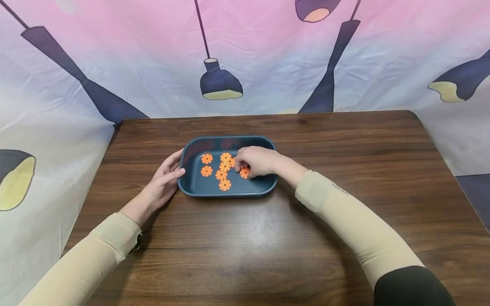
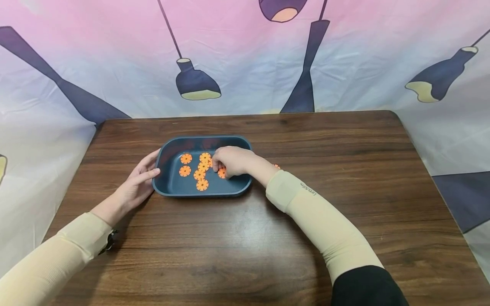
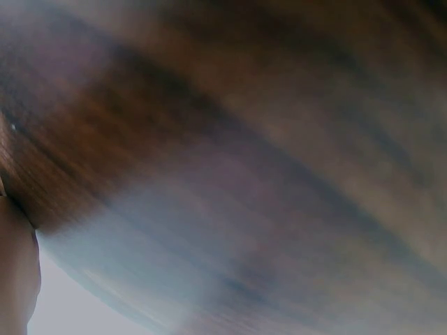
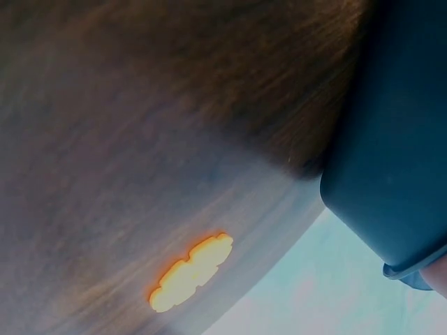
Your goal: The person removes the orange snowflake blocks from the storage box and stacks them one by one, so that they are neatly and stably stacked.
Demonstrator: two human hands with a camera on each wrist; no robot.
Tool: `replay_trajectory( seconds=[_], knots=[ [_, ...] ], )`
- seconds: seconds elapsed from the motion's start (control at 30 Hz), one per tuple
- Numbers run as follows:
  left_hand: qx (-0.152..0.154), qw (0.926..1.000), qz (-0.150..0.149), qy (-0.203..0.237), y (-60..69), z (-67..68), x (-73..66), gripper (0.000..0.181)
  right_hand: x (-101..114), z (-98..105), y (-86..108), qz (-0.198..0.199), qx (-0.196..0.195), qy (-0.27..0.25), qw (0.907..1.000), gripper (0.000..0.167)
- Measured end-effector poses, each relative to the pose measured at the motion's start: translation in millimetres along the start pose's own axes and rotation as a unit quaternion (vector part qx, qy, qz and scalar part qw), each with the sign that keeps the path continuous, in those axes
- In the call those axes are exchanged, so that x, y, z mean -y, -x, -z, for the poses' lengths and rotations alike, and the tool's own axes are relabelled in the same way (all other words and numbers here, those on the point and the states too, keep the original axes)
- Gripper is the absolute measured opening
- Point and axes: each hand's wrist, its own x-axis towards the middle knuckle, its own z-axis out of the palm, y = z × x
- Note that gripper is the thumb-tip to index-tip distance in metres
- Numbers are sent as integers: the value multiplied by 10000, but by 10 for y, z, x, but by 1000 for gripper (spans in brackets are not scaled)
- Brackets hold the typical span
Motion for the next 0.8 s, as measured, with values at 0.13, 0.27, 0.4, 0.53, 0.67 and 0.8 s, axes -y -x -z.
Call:
replay_trajectory(
  seconds=[0.13, 0.27, 0.4, 0.53, 0.67, 0.8],
  knots=[
    [13, 10000, -12, 6, -3, -8, -13, 58, -6, 8, -1, -81, 14, 13, 10000, 19],
    [10, 10000, -21, 2, -9, -11, -19, 58, 2, 22, 1, -124, -18, 49, 9999, 20],
    [-9, 10000, 1, -12, -9, -14, -24, 58, 15, 27, -3, -145, -18, 87, 9999, 20],
    [-12, 10000, 12, -20, -9, -15, -23, 58, 28, 32, 0, -218, 18, 80, 9997, 20],
    [-23, 10000, 9, -20, -8, -10, -13, 59, 20, 25, 8, -147, -63, 31, 9999, 18],
    [-44, 10000, 29, -23, -2, -12, -11, 59, -11, 23, 11, 104, -252, -209, 9994, 12]
  ],
)
